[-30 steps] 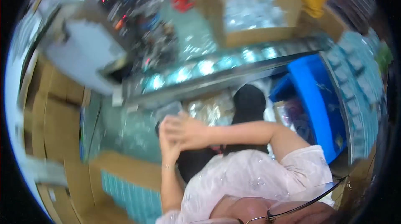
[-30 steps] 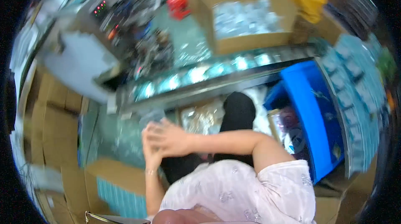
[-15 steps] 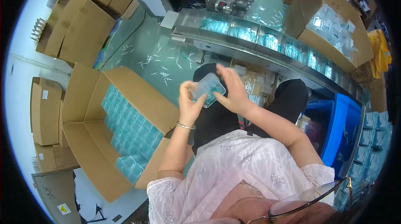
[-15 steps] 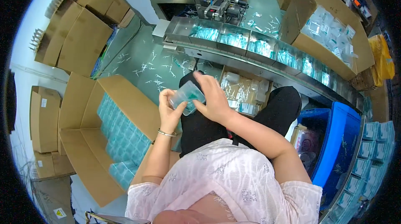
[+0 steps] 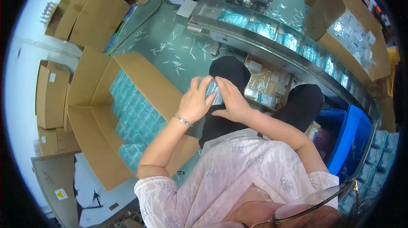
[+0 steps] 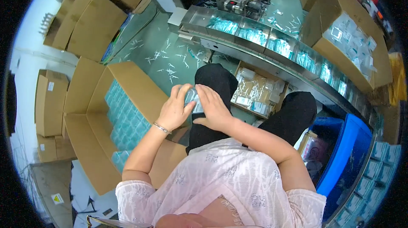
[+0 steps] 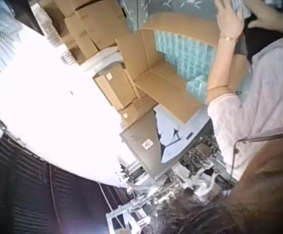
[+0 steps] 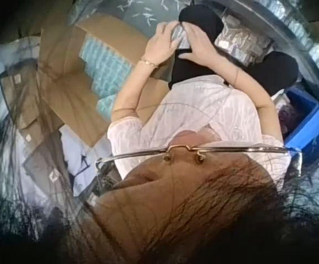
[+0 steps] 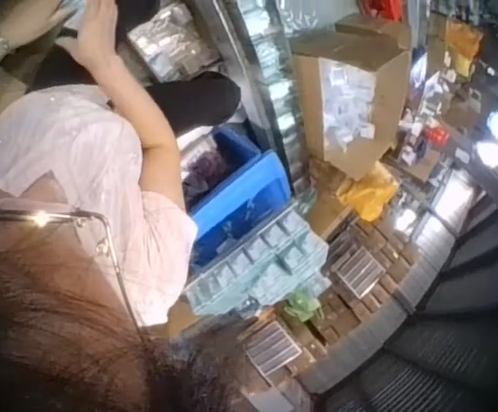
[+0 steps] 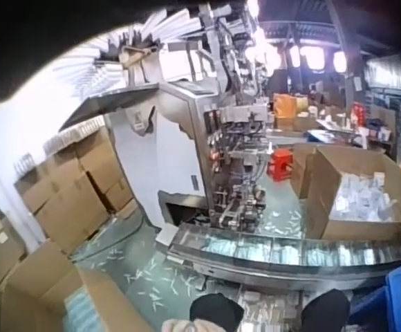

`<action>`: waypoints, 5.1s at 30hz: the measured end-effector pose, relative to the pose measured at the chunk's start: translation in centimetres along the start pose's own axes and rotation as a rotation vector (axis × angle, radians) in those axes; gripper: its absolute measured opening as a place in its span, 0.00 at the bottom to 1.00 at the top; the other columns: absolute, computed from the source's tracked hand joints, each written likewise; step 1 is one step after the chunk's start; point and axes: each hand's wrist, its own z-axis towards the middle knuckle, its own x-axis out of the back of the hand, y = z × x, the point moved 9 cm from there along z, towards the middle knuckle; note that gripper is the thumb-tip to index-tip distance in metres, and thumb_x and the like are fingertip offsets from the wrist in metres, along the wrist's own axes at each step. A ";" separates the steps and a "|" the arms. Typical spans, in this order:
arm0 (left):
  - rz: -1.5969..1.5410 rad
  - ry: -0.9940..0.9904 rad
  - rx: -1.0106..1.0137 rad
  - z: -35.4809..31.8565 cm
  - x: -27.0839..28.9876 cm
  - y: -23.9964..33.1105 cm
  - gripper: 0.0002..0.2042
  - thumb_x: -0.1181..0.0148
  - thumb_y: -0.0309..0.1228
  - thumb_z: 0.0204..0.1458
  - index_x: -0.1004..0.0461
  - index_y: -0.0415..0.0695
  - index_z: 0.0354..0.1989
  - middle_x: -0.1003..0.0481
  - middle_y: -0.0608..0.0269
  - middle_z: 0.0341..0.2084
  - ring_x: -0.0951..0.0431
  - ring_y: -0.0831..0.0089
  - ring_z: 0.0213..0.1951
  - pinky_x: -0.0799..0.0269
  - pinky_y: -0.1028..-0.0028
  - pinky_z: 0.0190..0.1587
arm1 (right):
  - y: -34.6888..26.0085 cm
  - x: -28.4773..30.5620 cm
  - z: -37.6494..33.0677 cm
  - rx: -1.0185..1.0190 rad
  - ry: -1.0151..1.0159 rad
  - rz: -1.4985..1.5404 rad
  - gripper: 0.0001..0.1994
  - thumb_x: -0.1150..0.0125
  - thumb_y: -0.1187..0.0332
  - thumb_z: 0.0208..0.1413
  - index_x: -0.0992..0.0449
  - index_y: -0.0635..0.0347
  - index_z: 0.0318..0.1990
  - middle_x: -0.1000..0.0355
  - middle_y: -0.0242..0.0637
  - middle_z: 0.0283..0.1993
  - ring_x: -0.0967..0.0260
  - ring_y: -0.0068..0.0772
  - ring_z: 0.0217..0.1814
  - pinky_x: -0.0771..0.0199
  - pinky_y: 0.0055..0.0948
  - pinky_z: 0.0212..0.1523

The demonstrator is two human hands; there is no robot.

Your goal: Operating a tube processing machine and manually packaging the products into cardboard boxes.

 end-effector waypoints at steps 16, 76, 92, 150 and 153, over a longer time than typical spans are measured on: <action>-0.242 1.121 0.548 -20.3 14.5 -28.9 0.33 0.34 0.34 0.31 0.41 0.33 0.48 0.38 0.46 0.46 0.39 0.57 0.51 0.45 0.66 0.55 | 7.7 2.8 -2.7 -0.114 -0.007 -0.353 0.25 0.43 0.78 0.38 0.38 0.65 0.49 0.42 0.49 0.51 0.47 0.49 0.56 0.48 0.37 0.56; -0.492 -0.464 0.004 10.7 -23.0 6.4 0.38 0.32 0.29 0.28 0.46 0.36 0.51 0.33 0.50 0.40 0.31 0.64 0.42 0.37 0.71 0.46 | 51.1 43.0 -41.5 -1.755 0.206 -0.211 0.44 0.33 0.42 0.23 0.33 0.65 0.48 0.39 0.49 0.54 0.42 0.46 0.56 0.40 0.32 0.53; -0.616 -0.512 0.035 10.0 -21.8 10.6 0.40 0.33 0.23 0.29 0.52 0.39 0.53 0.37 0.50 0.43 0.32 0.64 0.44 0.36 0.70 0.46 | 47.1 42.5 -36.4 -1.202 0.855 0.317 0.49 0.27 0.65 0.21 0.50 0.70 0.56 0.42 0.50 0.53 0.45 0.40 0.55 0.43 0.33 0.53; -1.288 0.331 -0.136 2.9 -1.5 -1.9 0.37 0.44 0.15 0.34 0.54 0.44 0.56 0.37 0.55 0.43 0.36 0.66 0.47 0.39 0.70 0.49 | 1.6 7.2 0.7 -0.109 0.388 -0.122 0.34 0.39 0.70 0.39 0.47 0.65 0.56 0.45 0.46 0.52 0.42 0.44 0.51 0.40 0.32 0.50; -0.217 0.188 -0.361 2.5 0.9 2.0 0.37 0.35 0.22 0.26 0.45 0.45 0.50 0.39 0.53 0.43 0.35 0.53 0.45 0.37 0.67 0.48 | 4.9 5.0 0.7 -0.427 0.189 0.207 0.35 0.38 0.74 0.36 0.47 0.63 0.55 0.40 0.40 0.41 0.39 0.33 0.33 0.35 0.26 0.35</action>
